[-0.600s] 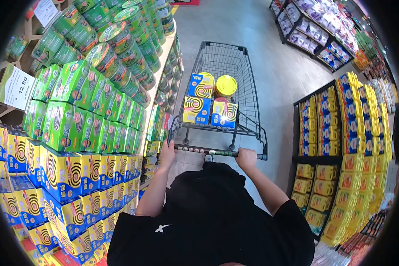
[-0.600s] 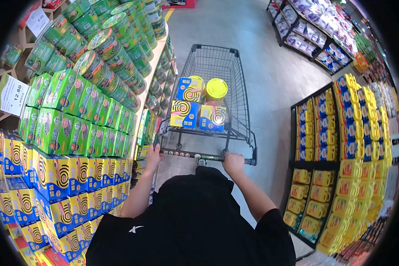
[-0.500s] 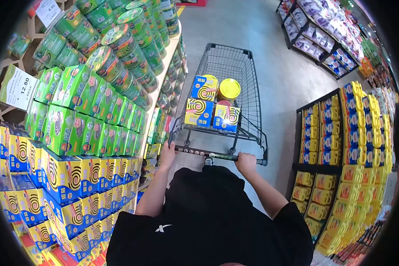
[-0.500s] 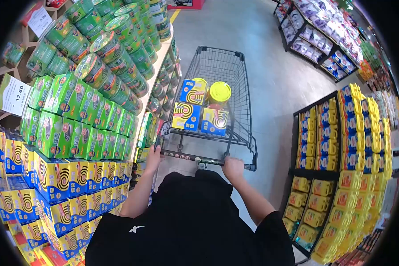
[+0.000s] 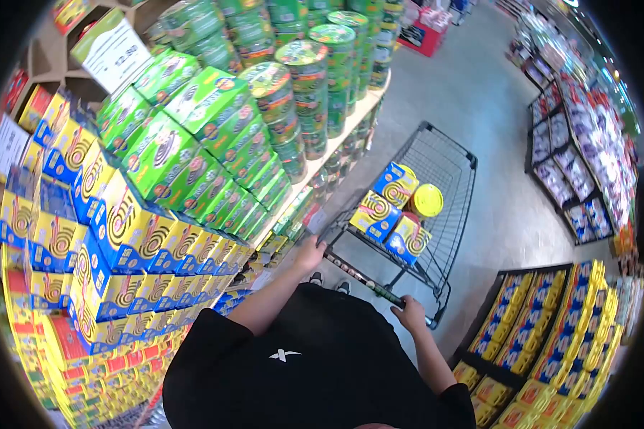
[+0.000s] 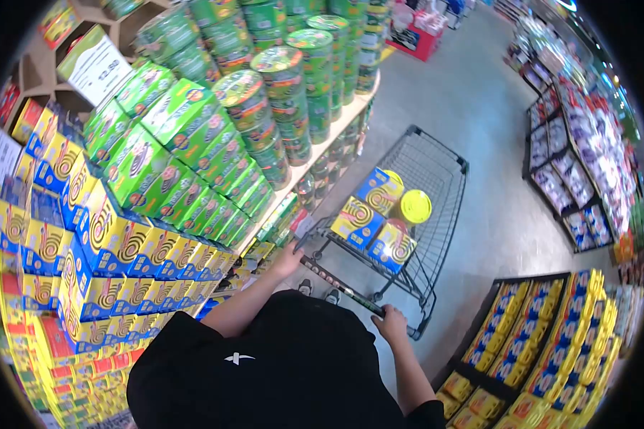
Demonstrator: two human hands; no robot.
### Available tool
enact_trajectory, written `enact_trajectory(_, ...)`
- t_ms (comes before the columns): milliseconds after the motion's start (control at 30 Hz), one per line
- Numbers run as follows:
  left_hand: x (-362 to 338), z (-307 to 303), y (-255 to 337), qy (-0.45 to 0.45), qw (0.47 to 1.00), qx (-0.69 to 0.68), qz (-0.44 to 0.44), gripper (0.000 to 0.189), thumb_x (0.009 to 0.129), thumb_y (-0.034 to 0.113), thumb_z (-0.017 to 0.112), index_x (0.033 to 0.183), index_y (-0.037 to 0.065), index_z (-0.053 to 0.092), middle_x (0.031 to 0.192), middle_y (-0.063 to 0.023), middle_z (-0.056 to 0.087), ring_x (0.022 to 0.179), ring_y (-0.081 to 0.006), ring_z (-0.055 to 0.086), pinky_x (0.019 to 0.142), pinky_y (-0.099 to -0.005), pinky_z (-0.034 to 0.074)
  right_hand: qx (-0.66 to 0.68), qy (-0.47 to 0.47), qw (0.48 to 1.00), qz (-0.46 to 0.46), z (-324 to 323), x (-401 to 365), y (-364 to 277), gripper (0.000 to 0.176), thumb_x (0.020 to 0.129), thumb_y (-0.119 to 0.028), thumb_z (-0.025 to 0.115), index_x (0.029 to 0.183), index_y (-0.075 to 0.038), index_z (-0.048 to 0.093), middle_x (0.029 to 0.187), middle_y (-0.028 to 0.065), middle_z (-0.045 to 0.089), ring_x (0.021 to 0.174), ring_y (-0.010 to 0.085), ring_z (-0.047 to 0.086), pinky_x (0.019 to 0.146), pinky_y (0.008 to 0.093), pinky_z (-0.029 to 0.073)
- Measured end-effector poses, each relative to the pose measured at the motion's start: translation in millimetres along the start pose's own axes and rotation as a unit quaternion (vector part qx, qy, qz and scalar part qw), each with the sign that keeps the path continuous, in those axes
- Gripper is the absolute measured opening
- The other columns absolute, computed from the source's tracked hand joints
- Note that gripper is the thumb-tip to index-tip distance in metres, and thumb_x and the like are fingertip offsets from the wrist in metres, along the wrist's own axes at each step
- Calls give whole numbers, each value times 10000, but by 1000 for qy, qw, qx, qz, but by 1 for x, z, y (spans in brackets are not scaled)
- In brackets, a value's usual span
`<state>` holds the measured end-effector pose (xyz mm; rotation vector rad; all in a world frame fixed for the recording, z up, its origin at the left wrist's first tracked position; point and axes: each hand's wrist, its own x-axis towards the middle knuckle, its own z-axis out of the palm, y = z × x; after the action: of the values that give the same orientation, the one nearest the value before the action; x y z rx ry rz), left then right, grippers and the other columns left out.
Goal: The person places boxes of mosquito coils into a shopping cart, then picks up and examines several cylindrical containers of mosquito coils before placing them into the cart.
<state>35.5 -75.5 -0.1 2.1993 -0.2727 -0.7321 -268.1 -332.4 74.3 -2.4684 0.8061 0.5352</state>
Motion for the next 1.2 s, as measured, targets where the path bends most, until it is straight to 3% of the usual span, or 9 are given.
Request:
enact_trajectory(133,-11,-15,4,30,997,-70,-13,613,951,359,615,1408,-25,476,1292,-265,596,1156,-360,621,995,-428,480,-1,-24,995,-99,-49,4,-35,593,806,-400,780,1255,-53,610,1120,199,665,1065,376,631,924,439,502)
enact_trajectory(233,-45,-55,42,134,975,-175,8,615,947,325,650,1417,-25,464,1343,-249,555,1122,-309,643,947,-398,510,90,-73,979,-167,-107,19,-102,602,834,-379,768,1301,-42,591,1153,208,652,1100,356,626,934,426,500)
enact_trajectory(400,-88,-136,81,282,921,-250,100,600,959,177,639,1478,-1,395,1481,-212,416,1209,-261,581,920,-367,525,116,-11,923,-367,-162,74,-230,561,869,-329,747,1300,-14,577,1200,217,630,1150,342,604,980,403,471)
enact_trajectory(467,-95,-161,95,336,875,-314,150,593,966,147,619,1492,10,382,1516,-197,384,1254,-258,549,940,-365,516,173,-11,898,-405,-179,104,-283,608,881,-326,735,1364,-15,536,1274,224,596,1187,349,583,992,417,463)
enact_trajectory(533,-103,-184,118,355,864,-297,198,589,972,134,603,1500,13,373,1539,-179,365,1287,-262,527,968,-364,501,247,-43,876,-411,-209,115,-350,704,888,-293,753,1460,-38,432,1397,164,527,1283,272,524,1023,401,464)
enact_trajectory(667,-101,-220,152,379,844,-245,291,594,987,135,582,1518,16,343,1597,-158,298,1410,-283,406,1056,-397,443,220,118,824,-509,-239,156,-448,838,885,-263,752,1562,-109,282,1546,158,370,1354,316,451,1048,426,446)
enact_trajectory(733,-91,-234,163,385,838,-229,312,601,994,159,587,1524,29,336,1614,-166,263,1458,-289,334,1091,-417,411,208,123,806,-541,-255,162,-482,884,853,-230,780,1571,-138,273,1567,155,336,1374,317,432,1073,436,430)
enact_trajectory(967,-74,-244,178,400,828,-255,299,638,980,171,616,1531,52,317,1601,-167,269,1439,-285,351,1093,-419,407,149,-17,771,-619,-284,178,-530,955,765,-119,837,1565,-218,323,1559,136,389,1407,256,413,1143,397,385)
enact_trajectory(1200,-75,-241,188,430,821,-235,292,670,961,158,642,1527,42,304,1572,-160,298,1426,-268,346,1097,-423,394,155,-16,787,-596,-287,181,-534,722,774,-141,837,1433,-177,547,1374,89,618,1208,186,605,1052,331,463)
